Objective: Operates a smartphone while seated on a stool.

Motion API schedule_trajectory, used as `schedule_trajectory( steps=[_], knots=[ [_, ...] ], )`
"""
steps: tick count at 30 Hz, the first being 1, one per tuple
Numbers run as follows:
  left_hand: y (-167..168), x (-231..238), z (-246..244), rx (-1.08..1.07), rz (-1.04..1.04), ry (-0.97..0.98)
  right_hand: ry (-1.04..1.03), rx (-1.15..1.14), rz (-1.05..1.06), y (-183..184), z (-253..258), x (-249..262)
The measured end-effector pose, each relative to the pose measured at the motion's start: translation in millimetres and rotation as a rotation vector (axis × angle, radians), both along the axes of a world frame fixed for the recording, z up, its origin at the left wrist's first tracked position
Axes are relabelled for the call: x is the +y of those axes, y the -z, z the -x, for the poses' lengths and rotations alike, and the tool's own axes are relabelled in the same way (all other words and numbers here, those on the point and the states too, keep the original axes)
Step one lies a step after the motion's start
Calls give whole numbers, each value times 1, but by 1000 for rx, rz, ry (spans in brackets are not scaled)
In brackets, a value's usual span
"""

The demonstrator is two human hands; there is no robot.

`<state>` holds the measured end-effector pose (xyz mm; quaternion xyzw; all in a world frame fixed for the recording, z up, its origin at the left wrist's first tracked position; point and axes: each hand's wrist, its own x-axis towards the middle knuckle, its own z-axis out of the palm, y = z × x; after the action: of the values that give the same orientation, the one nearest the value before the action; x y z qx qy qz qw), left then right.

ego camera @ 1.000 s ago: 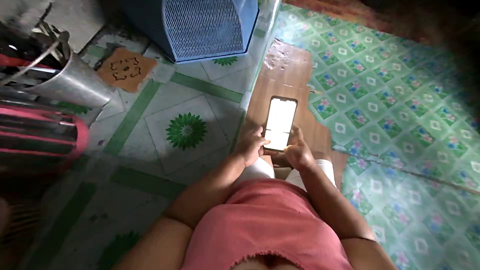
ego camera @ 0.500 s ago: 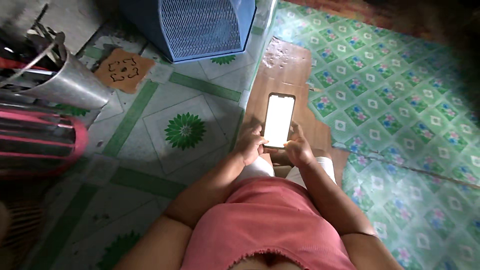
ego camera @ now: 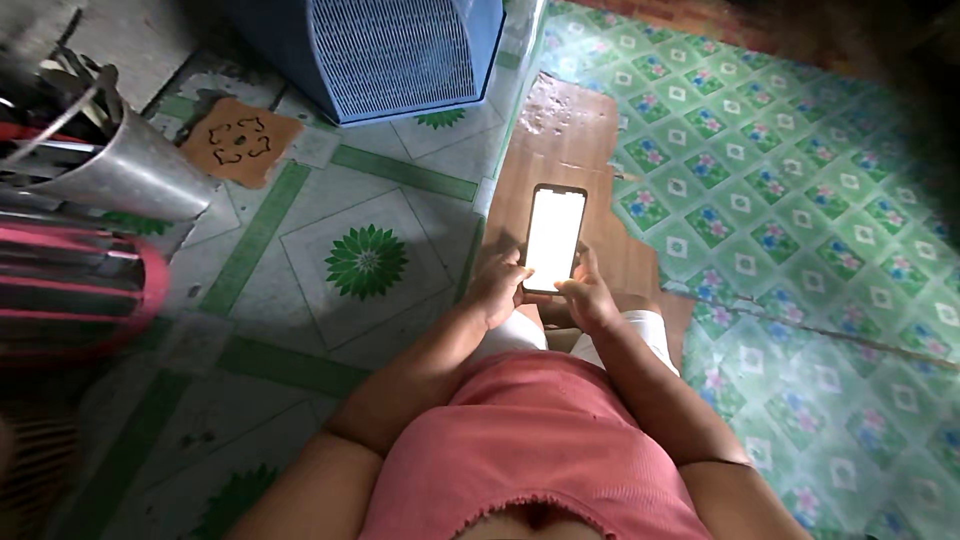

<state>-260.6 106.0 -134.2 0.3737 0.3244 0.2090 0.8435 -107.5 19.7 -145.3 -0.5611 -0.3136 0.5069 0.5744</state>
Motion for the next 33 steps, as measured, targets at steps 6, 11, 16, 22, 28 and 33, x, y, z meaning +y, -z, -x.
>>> schedule_trajectory(
  steps=[6,11,16,22,28,33],
  knots=[
    [0,0,2,-37,-32,22,37,-125,68,-4,7,2],
    [0,0,1,-20,-12,9,25,-67,30,-2,4,1],
    [-1,-1,2,-56,-30,35,65,-14,-17,0,4,2],
    [0,0,2,-66,-28,32,29,69,-47,-2,2,1],
    [2,1,3,-77,-39,33,-12,9,-25,-3,0,-1],
    [2,0,2,-52,-50,25,-12,-19,-9,-4,1,-1]
  ],
)
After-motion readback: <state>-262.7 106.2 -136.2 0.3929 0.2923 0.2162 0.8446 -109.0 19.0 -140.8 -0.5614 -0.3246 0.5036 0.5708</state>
